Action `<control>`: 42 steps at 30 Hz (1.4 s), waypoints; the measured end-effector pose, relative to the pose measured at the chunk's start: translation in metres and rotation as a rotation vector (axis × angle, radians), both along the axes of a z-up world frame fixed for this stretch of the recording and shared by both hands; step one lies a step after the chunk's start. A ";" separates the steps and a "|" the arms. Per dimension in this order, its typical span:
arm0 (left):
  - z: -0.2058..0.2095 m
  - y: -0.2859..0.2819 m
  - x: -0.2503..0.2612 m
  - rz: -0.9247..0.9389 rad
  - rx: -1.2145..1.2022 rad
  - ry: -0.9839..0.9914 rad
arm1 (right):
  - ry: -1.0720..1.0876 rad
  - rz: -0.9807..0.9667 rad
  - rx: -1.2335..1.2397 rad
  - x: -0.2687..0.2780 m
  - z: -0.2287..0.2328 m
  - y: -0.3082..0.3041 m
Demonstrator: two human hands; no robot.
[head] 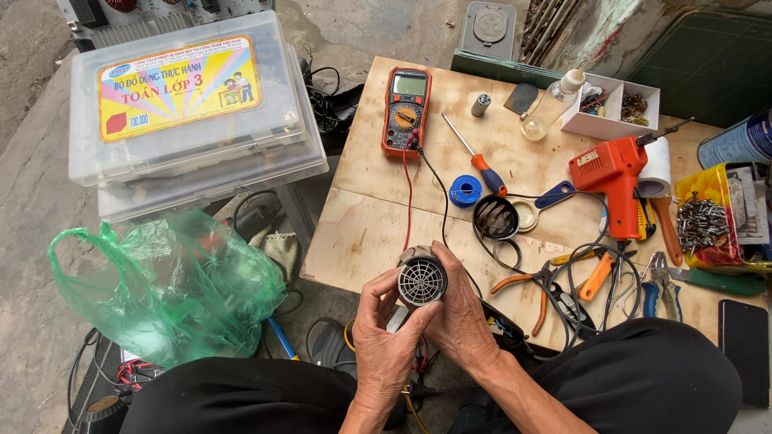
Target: The person uses a screwdriver to tighten a screw on the exposed wiring of a disassembled hair dryer. They then pick up the hair dryer's metal grille, inspect it, and place it back onto the device's opening.
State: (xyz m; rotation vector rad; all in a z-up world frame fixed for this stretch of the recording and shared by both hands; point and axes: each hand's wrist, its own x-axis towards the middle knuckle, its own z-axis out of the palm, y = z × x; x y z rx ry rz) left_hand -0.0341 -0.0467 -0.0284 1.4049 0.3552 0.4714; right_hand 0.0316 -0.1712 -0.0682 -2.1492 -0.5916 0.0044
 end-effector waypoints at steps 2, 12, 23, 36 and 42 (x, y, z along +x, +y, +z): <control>0.001 0.001 0.000 0.011 0.021 -0.005 | 0.096 0.029 0.006 0.002 0.015 -0.003; 0.002 -0.004 0.002 0.011 0.179 -0.017 | 0.345 -0.075 0.036 -0.008 0.108 -0.004; -0.007 -0.011 0.002 0.099 0.353 0.014 | -0.076 -0.119 -0.208 -0.011 0.079 0.002; -0.013 -0.007 0.006 0.106 0.456 -0.048 | -0.362 -0.019 -0.208 -0.003 0.084 0.008; -0.010 -0.001 0.008 0.131 0.380 0.002 | 0.171 -0.017 -0.148 0.004 0.100 0.010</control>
